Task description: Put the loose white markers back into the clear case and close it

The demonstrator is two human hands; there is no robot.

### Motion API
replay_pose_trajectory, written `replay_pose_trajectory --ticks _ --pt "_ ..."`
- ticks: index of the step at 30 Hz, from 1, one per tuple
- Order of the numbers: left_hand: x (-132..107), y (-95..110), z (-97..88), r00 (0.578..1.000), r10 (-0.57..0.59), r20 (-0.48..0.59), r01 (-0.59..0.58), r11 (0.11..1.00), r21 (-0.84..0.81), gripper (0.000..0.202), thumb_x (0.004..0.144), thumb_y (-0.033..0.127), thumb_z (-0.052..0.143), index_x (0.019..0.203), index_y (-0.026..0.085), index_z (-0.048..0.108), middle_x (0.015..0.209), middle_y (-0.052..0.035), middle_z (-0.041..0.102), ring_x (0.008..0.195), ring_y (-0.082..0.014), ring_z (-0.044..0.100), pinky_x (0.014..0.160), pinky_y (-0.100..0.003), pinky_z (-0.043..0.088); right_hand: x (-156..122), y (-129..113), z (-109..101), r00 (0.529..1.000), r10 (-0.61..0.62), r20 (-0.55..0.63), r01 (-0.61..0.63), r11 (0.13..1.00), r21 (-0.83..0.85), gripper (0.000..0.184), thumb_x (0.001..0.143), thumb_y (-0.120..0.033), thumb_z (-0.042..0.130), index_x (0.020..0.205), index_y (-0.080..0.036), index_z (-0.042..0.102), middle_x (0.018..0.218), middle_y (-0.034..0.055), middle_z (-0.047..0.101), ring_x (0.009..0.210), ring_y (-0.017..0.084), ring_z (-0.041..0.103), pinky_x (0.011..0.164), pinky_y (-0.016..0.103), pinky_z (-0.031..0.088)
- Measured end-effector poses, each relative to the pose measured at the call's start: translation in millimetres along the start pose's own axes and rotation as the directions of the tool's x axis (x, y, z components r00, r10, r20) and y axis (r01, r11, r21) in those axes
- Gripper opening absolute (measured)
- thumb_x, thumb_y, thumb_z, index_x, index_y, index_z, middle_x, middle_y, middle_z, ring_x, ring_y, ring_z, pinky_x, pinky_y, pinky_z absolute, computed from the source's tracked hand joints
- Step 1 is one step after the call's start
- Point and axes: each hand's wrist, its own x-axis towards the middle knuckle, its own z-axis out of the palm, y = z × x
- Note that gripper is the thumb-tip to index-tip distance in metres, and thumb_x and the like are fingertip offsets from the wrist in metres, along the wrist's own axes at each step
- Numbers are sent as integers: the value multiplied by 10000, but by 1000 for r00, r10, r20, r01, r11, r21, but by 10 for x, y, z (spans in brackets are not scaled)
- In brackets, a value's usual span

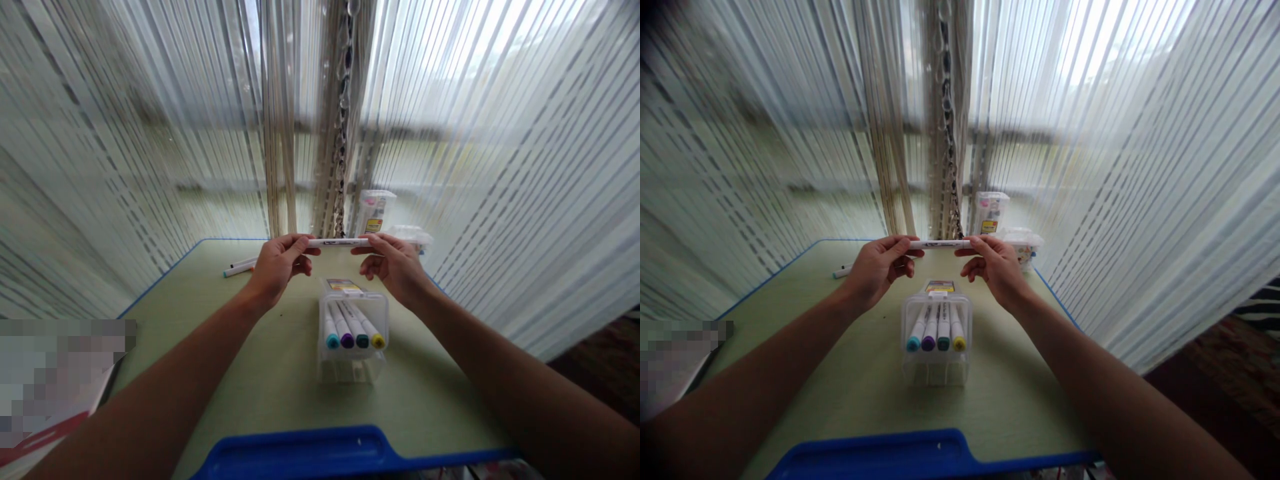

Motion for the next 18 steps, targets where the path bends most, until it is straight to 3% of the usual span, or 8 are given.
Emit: replay_pose_trajectory --ticks 18 --pt "-2 0 -3 1000 1 3 -1 1000 6 207 819 256 702 945 92 698 778 -95 726 515 -102 571 508 -249 485 2 -7 11 1000 0 -3 0 1000 -10 257 800 -401 735 893 -170 671 783 45 757 456 110 632 391 203 430"
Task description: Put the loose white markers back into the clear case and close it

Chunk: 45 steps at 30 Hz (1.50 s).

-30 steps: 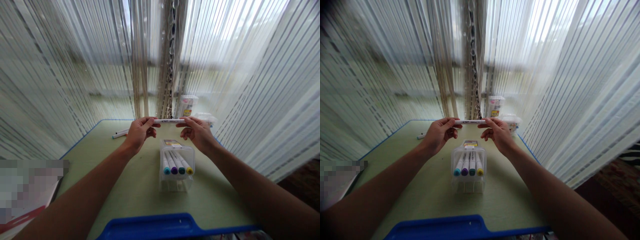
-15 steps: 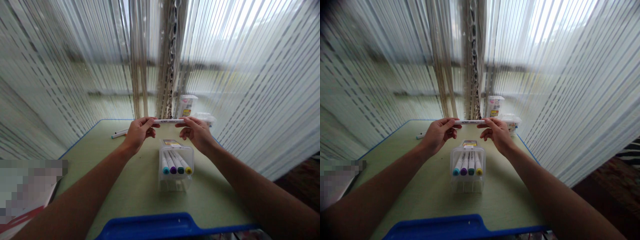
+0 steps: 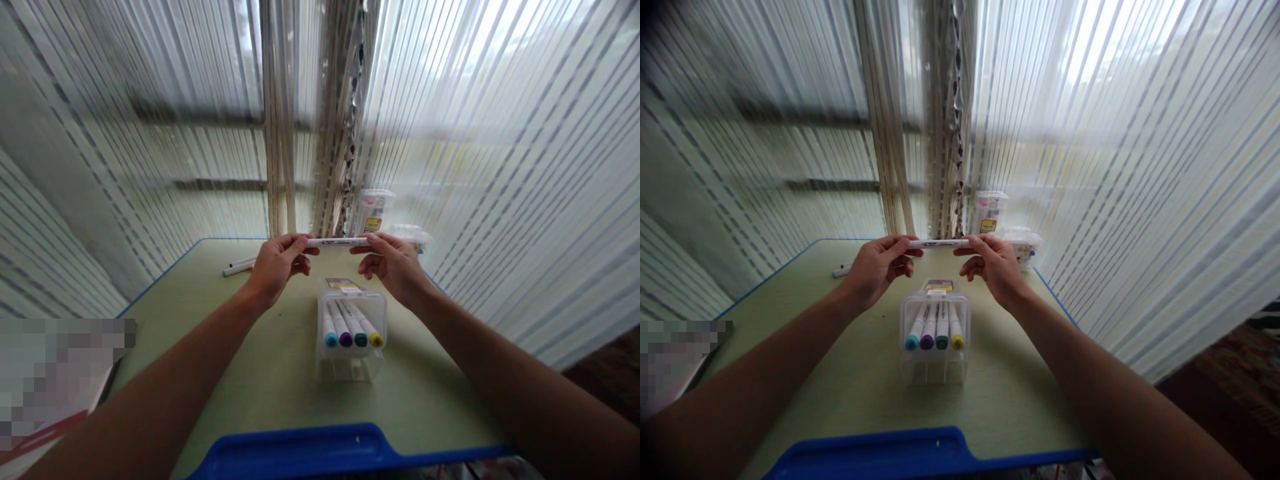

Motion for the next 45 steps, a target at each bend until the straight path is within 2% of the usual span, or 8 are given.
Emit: replay_pose_trajectory --ticks 25,34,45 --pt "6 15 -1 1000 -1 -5 1 1000 28 210 820 246 691 958 88 686 766 -76 718 502 -94 578 492 -225 485 7 11 6 1000 -15 1 15 1000 19 294 760 -406 769 864 -153 661 752 46 757 431 114 638 358 193 433" --pt "13 -37 -19 1000 11 -11 -10 996 92 296 746 273 786 966 105 680 782 -56 708 507 -82 575 493 -218 489 -31 23 75 993 -116 -8 114 988 -102 359 662 -361 864 863 -142 663 698 19 736 409 103 620 349 193 454" --pt "8 -35 -21 1000 -4 -13 5 996 94 278 741 253 780 952 105 675 782 -51 701 508 -82 572 494 -227 489 -51 0 90 991 -133 -7 130 980 -149 367 657 -357 868 867 -144 657 678 20 720 401 100 605 335 200 440"
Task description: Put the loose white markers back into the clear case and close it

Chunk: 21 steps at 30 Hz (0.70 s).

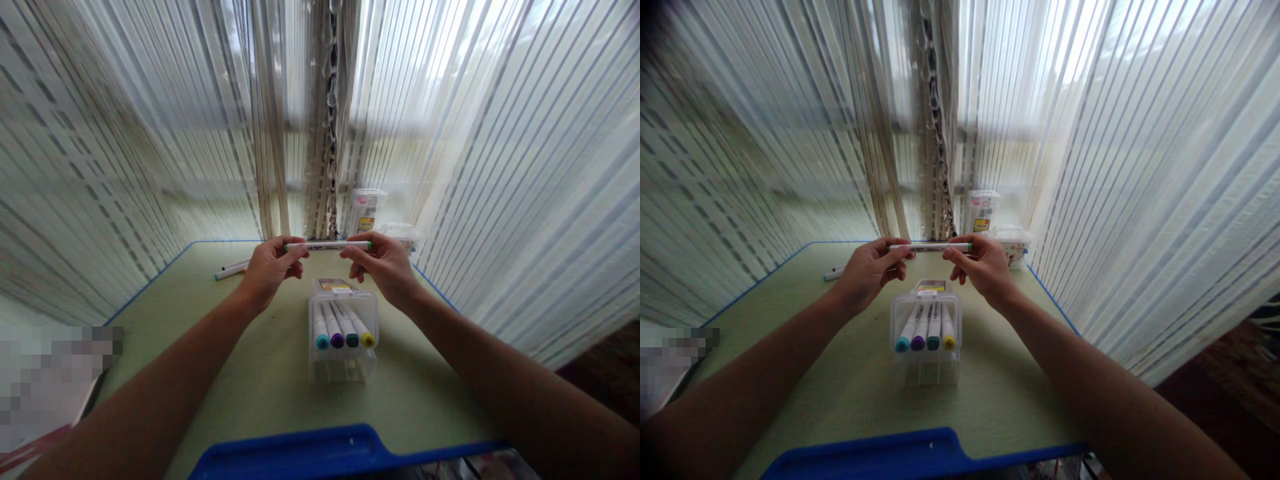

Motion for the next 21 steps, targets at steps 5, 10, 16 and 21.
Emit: replay_pose_trajectory --ticks 5,10,16,21 --pt "-3 3 14 1000 -12 -1 12 1000 5 257 751 237 765 950 108 668 785 -48 698 508 -82 569 492 -226 489 3 26 -11 1000 -25 5 25 1000 -6 385 647 -380 874 871 -148 664 629 -1 693 412 104 607 336 195 427" --pt "-24 40 32 1000 3 -21 -3 1000 -11 250 748 234 764 944 119 660 771 -38 690 510 -81 561 496 -224 489 4 50 -37 999 -36 14 37 994 -103 400 644 -413 873 866 -143 678 540 -25 641 404 98 581 347 191 431" --pt "-40 76 52 999 37 -30 -39 997 -67 267 727 271 795 911 129 665 747 -15 669 516 -69 542 499 -210 470 1 76 -50 997 -50 52 59 978 -201 386 645 -424 865 840 -131 706 619 7 675 459 104 609 367 194 458" --pt "-31 77 57 999 46 -24 -48 995 -91 270 726 319 799 865 128 669 743 -23 670 514 -74 539 499 -221 464 -3 95 -41 996 -44 79 63 968 -244 379 670 -447 846 845 -136 721 594 3 666 453 100 595 359 194 445"
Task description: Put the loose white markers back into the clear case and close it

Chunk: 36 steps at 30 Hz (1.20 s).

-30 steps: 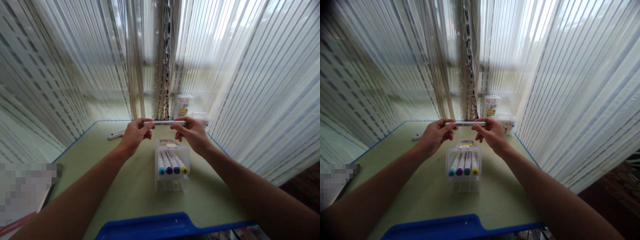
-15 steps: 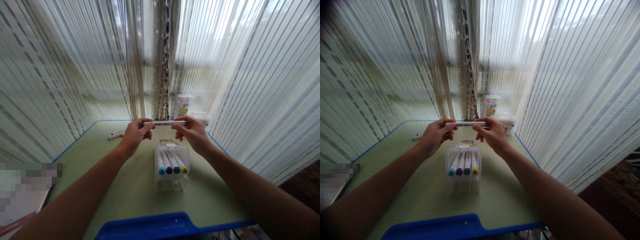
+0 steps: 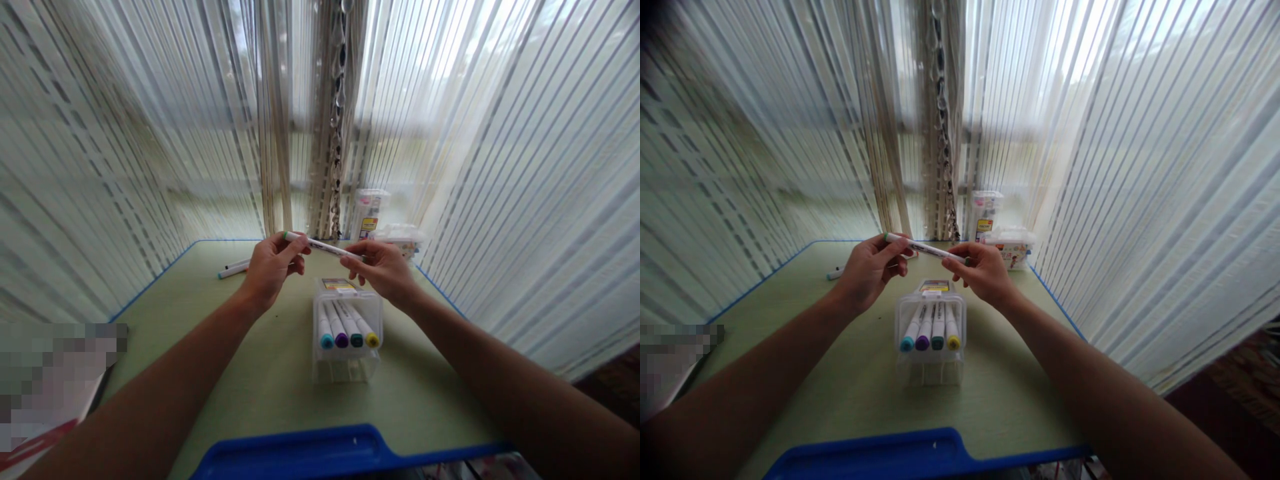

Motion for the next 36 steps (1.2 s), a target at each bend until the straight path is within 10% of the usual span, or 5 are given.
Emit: replay_pose_trajectory --ticks 36 --pt "-115 95 139 975 218 31 -219 975 22 219 709 311 831 836 149 756 731 -12 651 519 -67 493 466 -226 403 -11 36 -47 969 -234 76 246 912 -328 260 827 -397 727 966 -181 772 831 58 754 698 172 660 562 276 519"
